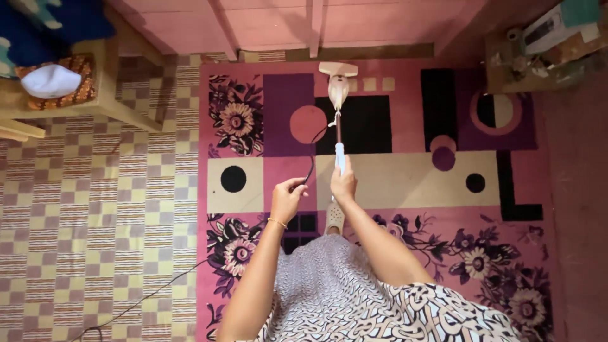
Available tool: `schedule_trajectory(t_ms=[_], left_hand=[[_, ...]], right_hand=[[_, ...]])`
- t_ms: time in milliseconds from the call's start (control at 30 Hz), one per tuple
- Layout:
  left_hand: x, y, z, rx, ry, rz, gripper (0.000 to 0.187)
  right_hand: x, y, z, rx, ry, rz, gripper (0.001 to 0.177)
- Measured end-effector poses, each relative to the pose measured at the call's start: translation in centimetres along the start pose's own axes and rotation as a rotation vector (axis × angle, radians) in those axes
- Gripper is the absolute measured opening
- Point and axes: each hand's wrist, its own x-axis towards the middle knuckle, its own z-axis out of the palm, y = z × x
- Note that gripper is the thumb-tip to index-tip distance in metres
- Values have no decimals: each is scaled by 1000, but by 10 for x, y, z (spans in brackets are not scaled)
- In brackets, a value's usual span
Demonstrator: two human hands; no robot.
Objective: The person vacuums a patterned rug by pushing a vacuum cleaner back and forth while managing the power cord by hand.
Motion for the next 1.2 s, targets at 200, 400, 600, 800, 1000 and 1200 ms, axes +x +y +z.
schedule_trajectory(t_ms=[200, 400, 600, 800, 1000, 1200], left_hand=[[45, 7, 20, -31, 49, -25, 27], [68, 4, 37, -52, 69, -74, 27], [76, 3, 49, -33, 100, -99, 27], [80, 4, 63, 31, 83, -28, 27], [70, 3, 68, 13, -1, 7, 27], [34, 3, 65, 9, -47, 47, 25]], right_hand=[[72, -2, -18, 34, 7, -99, 50], [112, -16, -22, 52, -14, -92, 49], [134, -41, -57, 32, -104, -45, 49], [144, -58, -107, -41, -173, 24, 49], [105, -41, -136, -53, -202, 111, 53], [20, 34, -146, -90, -132, -94, 52]])
